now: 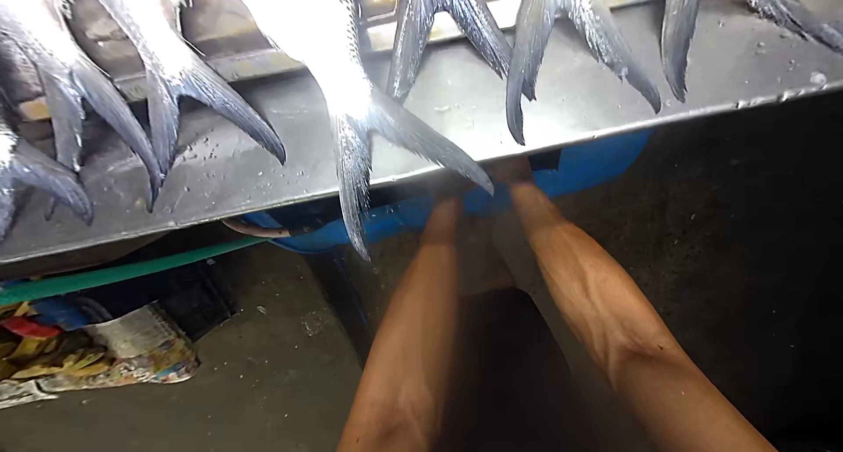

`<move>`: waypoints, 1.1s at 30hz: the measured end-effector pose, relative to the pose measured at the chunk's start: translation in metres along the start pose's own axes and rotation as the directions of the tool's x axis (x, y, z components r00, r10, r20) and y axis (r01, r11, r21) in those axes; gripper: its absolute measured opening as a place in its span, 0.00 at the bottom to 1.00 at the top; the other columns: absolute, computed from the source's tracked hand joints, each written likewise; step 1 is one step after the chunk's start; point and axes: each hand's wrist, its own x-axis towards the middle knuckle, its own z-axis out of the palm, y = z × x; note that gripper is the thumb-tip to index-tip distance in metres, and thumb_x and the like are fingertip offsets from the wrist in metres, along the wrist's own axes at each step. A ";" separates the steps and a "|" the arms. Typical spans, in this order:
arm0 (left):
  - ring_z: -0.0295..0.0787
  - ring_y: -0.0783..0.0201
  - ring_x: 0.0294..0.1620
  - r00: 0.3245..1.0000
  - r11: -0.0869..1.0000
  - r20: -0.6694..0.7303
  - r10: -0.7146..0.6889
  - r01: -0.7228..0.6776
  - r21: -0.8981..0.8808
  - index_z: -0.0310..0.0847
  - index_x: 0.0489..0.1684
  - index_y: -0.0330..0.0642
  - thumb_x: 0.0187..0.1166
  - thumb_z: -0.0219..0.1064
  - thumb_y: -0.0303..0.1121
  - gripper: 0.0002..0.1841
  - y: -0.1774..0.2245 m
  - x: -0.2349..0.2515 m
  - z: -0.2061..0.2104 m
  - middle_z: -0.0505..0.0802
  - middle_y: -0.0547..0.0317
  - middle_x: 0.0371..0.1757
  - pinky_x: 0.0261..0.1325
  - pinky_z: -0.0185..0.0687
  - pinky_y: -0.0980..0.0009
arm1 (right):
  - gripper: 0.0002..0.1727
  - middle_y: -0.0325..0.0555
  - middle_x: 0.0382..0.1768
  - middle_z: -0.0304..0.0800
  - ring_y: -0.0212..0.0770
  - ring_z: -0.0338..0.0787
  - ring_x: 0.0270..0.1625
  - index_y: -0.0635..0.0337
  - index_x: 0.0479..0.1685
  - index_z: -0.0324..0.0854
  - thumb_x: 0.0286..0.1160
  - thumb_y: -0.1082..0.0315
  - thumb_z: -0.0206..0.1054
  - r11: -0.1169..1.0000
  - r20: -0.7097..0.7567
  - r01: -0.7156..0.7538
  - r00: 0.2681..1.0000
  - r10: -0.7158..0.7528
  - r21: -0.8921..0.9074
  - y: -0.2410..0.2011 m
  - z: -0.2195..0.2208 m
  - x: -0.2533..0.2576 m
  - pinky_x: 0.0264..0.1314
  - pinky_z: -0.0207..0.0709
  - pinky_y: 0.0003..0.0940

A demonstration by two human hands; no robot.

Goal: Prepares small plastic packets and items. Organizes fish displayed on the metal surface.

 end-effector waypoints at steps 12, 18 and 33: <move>0.90 0.65 0.21 0.933 0.911 -0.052 0.356 -0.334 0.241 0.78 0.56 0.27 0.88 0.58 0.29 0.12 -0.013 -0.006 -0.007 0.94 0.52 0.29 0.26 0.88 0.70 | 0.21 0.63 0.51 0.88 0.49 0.89 0.43 0.75 0.70 0.76 0.88 0.67 0.58 0.975 -0.015 -0.064 0.998 0.069 0.214 -0.008 -0.023 -0.011 0.54 0.83 0.44; 0.90 0.66 0.26 0.930 0.905 0.039 0.366 -0.366 0.216 0.76 0.61 0.27 0.89 0.57 0.28 0.13 -0.016 0.006 -0.010 0.94 0.51 0.37 0.33 0.88 0.70 | 0.24 0.74 0.73 0.79 0.68 0.74 0.81 0.76 0.72 0.77 0.82 0.67 0.63 0.986 -0.067 0.154 0.985 -0.158 -0.058 -0.013 -0.027 -0.005 0.85 0.58 0.65; 0.93 0.54 0.38 0.948 0.994 0.301 0.107 -0.112 0.001 0.74 0.68 0.30 0.85 0.53 0.19 0.16 -0.042 -0.094 -0.076 0.90 0.43 0.48 0.44 0.94 0.56 | 0.26 0.40 0.32 0.90 0.30 0.84 0.27 0.58 0.72 0.84 0.82 0.52 0.66 0.809 -0.300 0.547 0.825 -0.478 0.216 -0.011 -0.177 -0.238 0.32 0.83 0.33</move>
